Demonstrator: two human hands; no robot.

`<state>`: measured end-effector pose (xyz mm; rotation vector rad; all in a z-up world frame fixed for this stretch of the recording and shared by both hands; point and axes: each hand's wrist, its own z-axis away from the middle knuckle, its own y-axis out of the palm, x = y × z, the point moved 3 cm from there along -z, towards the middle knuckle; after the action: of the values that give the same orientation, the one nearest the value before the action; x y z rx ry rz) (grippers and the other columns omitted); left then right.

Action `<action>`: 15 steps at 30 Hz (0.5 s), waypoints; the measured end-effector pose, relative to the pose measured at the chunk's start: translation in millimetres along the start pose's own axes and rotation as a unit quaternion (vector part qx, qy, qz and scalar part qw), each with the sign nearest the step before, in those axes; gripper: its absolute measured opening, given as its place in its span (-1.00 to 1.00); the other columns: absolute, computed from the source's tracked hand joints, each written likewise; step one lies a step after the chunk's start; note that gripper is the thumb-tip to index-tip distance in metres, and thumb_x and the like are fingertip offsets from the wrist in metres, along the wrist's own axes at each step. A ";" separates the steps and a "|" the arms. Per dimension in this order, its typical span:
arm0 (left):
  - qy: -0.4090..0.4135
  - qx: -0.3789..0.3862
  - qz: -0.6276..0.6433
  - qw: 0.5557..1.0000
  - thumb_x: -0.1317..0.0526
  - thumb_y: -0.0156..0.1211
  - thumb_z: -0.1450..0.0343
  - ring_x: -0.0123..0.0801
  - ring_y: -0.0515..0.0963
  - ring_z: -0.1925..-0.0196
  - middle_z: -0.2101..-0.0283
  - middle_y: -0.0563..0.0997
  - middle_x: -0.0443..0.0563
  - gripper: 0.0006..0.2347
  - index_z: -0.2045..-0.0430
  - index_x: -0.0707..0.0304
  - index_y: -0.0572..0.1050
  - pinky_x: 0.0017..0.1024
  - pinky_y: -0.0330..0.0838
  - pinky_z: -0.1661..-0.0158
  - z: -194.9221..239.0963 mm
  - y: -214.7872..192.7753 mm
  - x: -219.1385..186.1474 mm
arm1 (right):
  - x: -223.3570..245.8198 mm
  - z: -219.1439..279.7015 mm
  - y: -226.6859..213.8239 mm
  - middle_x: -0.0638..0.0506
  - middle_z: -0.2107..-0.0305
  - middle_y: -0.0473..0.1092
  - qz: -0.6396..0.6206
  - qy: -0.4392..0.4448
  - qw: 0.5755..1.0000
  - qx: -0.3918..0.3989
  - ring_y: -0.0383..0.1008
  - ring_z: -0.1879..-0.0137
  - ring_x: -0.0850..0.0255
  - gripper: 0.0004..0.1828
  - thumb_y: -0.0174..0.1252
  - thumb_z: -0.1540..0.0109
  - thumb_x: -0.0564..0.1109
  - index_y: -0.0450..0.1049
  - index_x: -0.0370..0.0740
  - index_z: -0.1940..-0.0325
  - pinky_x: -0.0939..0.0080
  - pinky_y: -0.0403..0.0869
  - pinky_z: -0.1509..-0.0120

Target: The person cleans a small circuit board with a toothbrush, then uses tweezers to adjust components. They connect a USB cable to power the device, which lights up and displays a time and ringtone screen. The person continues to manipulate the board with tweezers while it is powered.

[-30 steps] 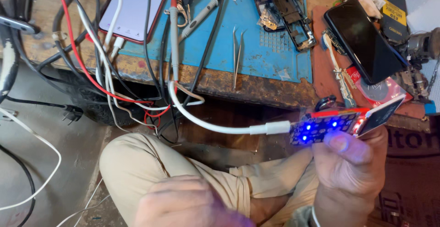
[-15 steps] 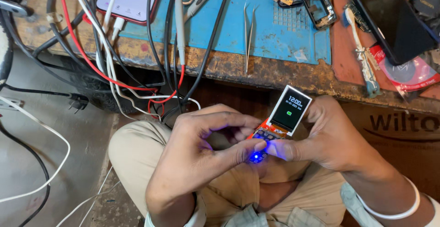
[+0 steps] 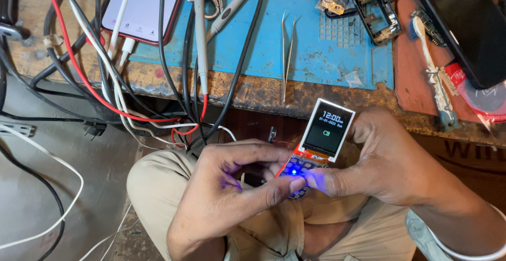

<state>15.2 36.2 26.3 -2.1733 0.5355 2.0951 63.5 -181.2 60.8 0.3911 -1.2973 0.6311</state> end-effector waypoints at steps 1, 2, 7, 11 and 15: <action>0.003 0.003 0.010 1.000 0.34 0.48 -0.28 -0.56 0.56 0.25 0.27 0.67 0.00 -0.75 0.20 0.46 0.68 -0.56 0.45 0.25 -1.1 0.6 -0.3 | -0.4 -0.2 -1.9 -0.05 0.30 0.70 0.007 0.001 1.000 0.000 0.66 0.19 0.28 -0.68 0.50 -0.08 -0.20 0.70 -0.34 0.11 0.23 0.61 0.00; 0.013 0.010 0.005 1.000 0.34 0.46 -0.29 -0.54 0.58 0.23 0.26 0.68 0.01 -0.74 0.18 0.46 0.67 -0.55 0.46 0.22 -2.8 0.9 -0.6 | -0.9 -0.2 -3.6 -0.05 0.31 0.70 0.013 0.002 1.000 0.000 0.66 0.19 0.28 -0.67 0.50 -0.07 -0.20 0.71 -0.34 0.11 0.23 0.60 0.01; 0.034 0.009 0.021 0.999 0.38 0.40 -0.32 -0.46 0.62 0.17 0.22 0.69 0.05 -0.75 0.14 0.48 0.67 -0.51 0.50 0.13 -4.3 4.0 0.4 | -0.5 1.5 -9.5 -0.07 0.30 0.71 -0.010 0.034 0.999 -0.006 0.64 0.19 0.27 -0.65 0.53 -0.05 -0.19 0.70 -0.35 0.11 0.18 0.62 0.03; 0.029 -0.012 0.029 0.999 0.38 0.41 -0.34 -0.44 0.67 0.17 0.20 0.72 0.08 -0.78 0.18 0.49 0.68 -0.50 0.53 0.14 -2.4 9.4 0.4 | 3.2 4.6 -11.1 -0.04 0.28 0.69 -0.027 0.006 1.000 -0.002 0.64 0.15 0.30 -0.65 0.53 -0.07 -0.15 0.69 -0.34 0.12 0.20 0.61 -0.03; 0.025 -0.045 0.010 0.999 0.39 0.42 -0.32 -0.47 0.65 0.25 0.25 0.72 0.10 -0.78 0.19 0.50 0.69 -0.54 0.50 0.22 -2.9 11.4 -2.4 | 7.5 4.0 -7.8 -0.05 0.23 0.66 -0.039 -0.004 0.999 -0.011 0.63 0.11 0.30 -0.63 0.50 -0.09 -0.15 0.67 -0.37 0.08 0.18 0.61 -0.08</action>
<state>14.5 25.2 31.0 -2.2826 0.4790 2.1194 66.4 -188.1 69.7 0.4242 -1.2899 0.5488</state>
